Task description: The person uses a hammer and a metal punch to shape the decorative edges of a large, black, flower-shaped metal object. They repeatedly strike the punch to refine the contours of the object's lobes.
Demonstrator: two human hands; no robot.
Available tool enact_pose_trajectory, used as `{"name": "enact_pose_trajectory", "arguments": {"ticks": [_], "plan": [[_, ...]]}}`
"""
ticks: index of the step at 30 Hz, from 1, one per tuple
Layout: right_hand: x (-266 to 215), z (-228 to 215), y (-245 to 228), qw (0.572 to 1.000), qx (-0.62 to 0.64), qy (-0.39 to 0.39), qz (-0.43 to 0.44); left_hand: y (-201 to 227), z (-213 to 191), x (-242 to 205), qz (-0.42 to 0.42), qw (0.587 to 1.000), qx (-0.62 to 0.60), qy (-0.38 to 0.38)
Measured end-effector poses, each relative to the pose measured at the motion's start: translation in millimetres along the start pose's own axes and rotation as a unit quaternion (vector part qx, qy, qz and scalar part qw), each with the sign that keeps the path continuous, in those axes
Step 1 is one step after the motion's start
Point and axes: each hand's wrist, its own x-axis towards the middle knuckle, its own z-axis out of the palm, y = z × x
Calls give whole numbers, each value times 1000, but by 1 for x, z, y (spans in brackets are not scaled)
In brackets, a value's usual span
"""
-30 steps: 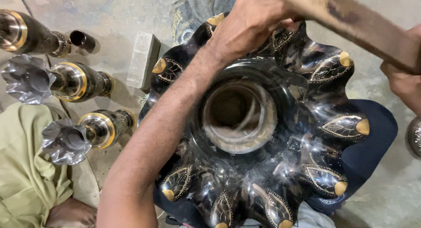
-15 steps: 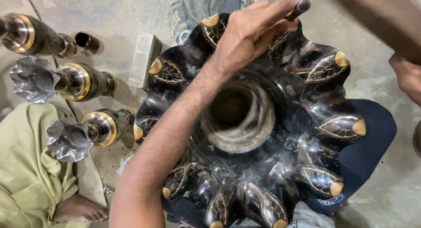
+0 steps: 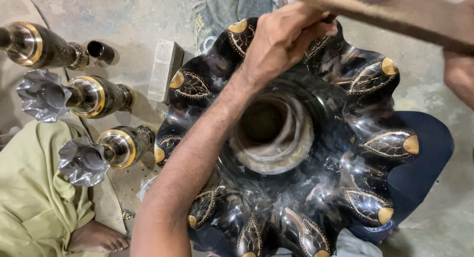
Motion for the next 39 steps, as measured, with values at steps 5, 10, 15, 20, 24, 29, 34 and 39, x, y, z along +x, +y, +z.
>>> {"name": "enact_pose_trajectory", "arguments": {"ticks": [5, 10, 15, 20, 24, 29, 34, 39], "plan": [[7, 2, 5, 1000, -2, -3, 7, -4, 0, 2, 33, 999, 16, 4], [8, 5, 6, 1000, 8, -6, 17, -3, 2, 1, 39, 999, 28, 18], [9, 7, 5, 999, 26, -7, 24, -9, 3, 1, 15, 1000, 9, -3], [5, 6, 5, 998, 58, -10, 30, -14, 5, -2, 8, 1000, 28, -6], [4, 6, 7, 997, 74, -11, 37, -17, 5, -2, 44, 998, 46, 0], [9, 9, 9, 996, 84, -13, 39, -17, 3, 0, 23, 998, 60, -23], [8, 11, 8, 994, 99, -10, 45, -16, 4, 3, 57, 997, 54, -2], [6, 7, 4, 993, 106, -12, 50, -21, 6, -2, 81, 995, 57, 3]]}}
